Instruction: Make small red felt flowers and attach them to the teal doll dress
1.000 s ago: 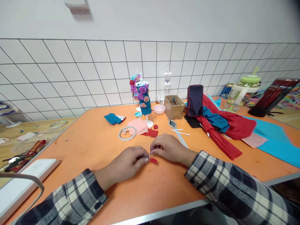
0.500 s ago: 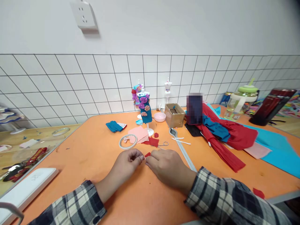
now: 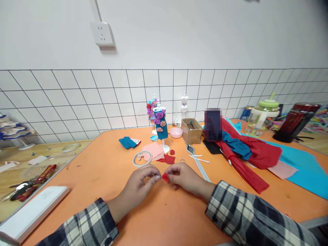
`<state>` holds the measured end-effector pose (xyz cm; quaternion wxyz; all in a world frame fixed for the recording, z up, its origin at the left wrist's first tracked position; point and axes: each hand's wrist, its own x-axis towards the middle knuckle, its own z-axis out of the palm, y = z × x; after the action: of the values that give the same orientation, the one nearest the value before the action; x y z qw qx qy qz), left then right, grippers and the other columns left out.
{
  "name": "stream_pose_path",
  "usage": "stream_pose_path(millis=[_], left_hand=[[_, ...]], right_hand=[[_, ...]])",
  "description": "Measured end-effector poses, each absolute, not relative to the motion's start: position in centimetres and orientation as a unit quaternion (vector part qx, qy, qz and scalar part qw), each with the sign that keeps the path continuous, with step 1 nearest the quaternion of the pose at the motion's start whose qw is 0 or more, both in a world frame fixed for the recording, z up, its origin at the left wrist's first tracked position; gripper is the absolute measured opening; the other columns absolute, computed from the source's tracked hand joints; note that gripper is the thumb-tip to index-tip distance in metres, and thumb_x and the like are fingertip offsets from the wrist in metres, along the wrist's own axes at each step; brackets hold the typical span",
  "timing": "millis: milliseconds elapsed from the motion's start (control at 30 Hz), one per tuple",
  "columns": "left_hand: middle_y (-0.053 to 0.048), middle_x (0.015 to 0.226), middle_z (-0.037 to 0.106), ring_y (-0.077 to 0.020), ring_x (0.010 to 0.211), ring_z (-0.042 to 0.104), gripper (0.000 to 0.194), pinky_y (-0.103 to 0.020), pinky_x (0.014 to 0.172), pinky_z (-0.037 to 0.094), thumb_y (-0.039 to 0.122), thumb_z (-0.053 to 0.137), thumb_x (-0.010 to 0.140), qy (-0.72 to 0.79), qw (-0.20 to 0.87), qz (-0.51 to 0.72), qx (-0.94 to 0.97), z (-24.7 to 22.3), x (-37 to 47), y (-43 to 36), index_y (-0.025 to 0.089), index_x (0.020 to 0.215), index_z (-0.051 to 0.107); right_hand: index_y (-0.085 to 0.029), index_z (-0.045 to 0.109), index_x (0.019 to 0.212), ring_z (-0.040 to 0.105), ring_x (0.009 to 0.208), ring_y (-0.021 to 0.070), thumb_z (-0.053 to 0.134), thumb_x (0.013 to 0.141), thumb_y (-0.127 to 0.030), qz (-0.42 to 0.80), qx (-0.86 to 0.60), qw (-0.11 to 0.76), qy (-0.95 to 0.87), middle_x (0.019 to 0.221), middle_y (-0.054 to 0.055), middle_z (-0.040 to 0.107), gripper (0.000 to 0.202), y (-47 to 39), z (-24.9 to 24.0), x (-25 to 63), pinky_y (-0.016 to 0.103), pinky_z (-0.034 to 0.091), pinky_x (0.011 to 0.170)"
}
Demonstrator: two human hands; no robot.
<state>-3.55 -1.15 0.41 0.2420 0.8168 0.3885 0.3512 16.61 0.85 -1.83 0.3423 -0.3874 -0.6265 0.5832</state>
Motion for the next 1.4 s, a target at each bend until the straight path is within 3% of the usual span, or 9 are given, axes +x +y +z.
stream_pose_path(millis=[100,233,400,500,600,767,933,1167,1400], left_hand=[[-0.003,0.078,0.066,-0.0146,0.073,0.06,0.02,-0.025,0.068,0.047,0.024,0.049,0.093,0.327,0.236,0.327,0.855,0.5,-3.7,-1.5,0.019,0.081,0.064],[-0.004,0.085,0.069,-0.016,0.081,0.062,0.018,-0.027,0.074,0.047,0.018,0.046,0.094,0.246,0.172,0.262,0.917,0.5,-3.9,-1.6,0.021,0.091,0.063],[-0.003,0.087,0.07,-0.0178,0.08,0.061,0.02,-0.029,0.071,0.046,0.016,0.043,0.093,0.246,0.072,0.171,0.951,0.8,-3.8,-1.4,0.022,0.093,0.062],[-0.003,0.085,0.069,-0.0188,0.078,0.062,0.023,-0.03,0.07,0.046,0.015,0.042,0.092,0.282,0.034,0.149,0.947,0.8,-3.6,-1.3,0.023,0.094,0.064],[-0.004,0.081,0.068,-0.0193,0.075,0.062,0.024,-0.03,0.065,0.047,0.017,0.042,0.091,0.317,0.002,0.136,0.939,0.5,-3.5,-1.3,0.023,0.093,0.066],[-0.006,0.082,0.067,-0.0198,0.075,0.062,0.022,-0.031,0.065,0.049,0.016,0.043,0.09,0.355,-0.052,0.188,0.914,0.3,-3.5,-1.2,0.02,0.089,0.065],[-0.005,0.083,0.068,-0.019,0.076,0.062,0.02,-0.031,0.067,0.049,0.013,0.044,0.089,0.327,-0.068,0.232,0.914,0.6,-3.6,-1.4,0.019,0.089,0.063],[-0.004,0.082,0.07,-0.0197,0.079,0.063,0.02,-0.033,0.071,0.049,0.009,0.048,0.085,0.287,-0.085,0.267,0.916,0.5,-3.5,-1.6,0.019,0.092,0.064],[-0.005,0.082,0.071,-0.0205,0.079,0.064,0.017,-0.035,0.073,0.051,0.011,0.049,0.087,0.304,-0.097,0.276,0.907,0.4,-3.6,-1.5,0.019,0.09,0.064]], right_hand=[[-0.014,0.069,0.079,0.052,0.055,0.0092,0.077,0.065,-0.042,0.669,-0.335,0.273,-0.604,0.066,-0.001,0.059,0.032,1.2,-2.4,16.9,0.022,0.046,0.051],[-0.015,0.069,0.081,0.052,0.053,0.0079,0.074,0.069,-0.033,0.657,-0.325,0.212,-0.646,0.07,-0.001,0.063,0.022,1.8,-2.6,17.4,0.021,0.045,0.051],[-0.018,0.072,0.076,0.057,0.067,0.0113,0.071,0.075,-0.019,0.398,-0.355,0.267,-0.803,0.071,-0.001,0.068,0.002,1.6,-1.8,17.7,0.024,0.042,0.066],[-0.021,0.072,0.077,0.057,0.074,0.0137,0.071,0.077,-0.022,0.224,-0.363,0.299,-0.854,0.073,-0.001,0.069,0.002,0.5,-0.9,17.4,0.026,0.039,0.07],[-0.023,0.07,0.077,0.056,0.075,0.014,0.069,0.08,-0.024,0.153,-0.375,0.344,-0.847,0.074,-0.002,0.068,0.003,-0.5,0.0,17.1,0.027,0.037,0.07],[-0.02,0.069,0.094,0.057,0.075,0.0143,0.061,0.084,-0.021,0.212,-0.436,0.454,-0.747,0.083,0.002,0.066,0.013,0.0,0.5,17.4,0.027,0.043,0.068],[-0.022,0.074,0.089,0.057,0.104,0.0217,0.067,0.079,-0.029,0.253,-0.438,0.4,-0.764,0.106,0.006,0.067,0.014,0.9,-0.2,17.6,0.037,0.043,0.091],[-0.026,0.076,0.077,0.057,0.111,0.0222,0.069,0.075,-0.017,0.261,-0.426,0.4,-0.769,0.115,0.003,0.068,0.011,0.4,-0.3,17.1,0.04,0.041,0.098],[-0.028,0.075,0.096,0.051,0.123,0.0235,0.065,0.083,-0.03,0.23,-0.426,0.425,-0.765,0.134,0.006,0.057,0.016,0.2,-0.2,17.3,0.043,0.038,0.103]])
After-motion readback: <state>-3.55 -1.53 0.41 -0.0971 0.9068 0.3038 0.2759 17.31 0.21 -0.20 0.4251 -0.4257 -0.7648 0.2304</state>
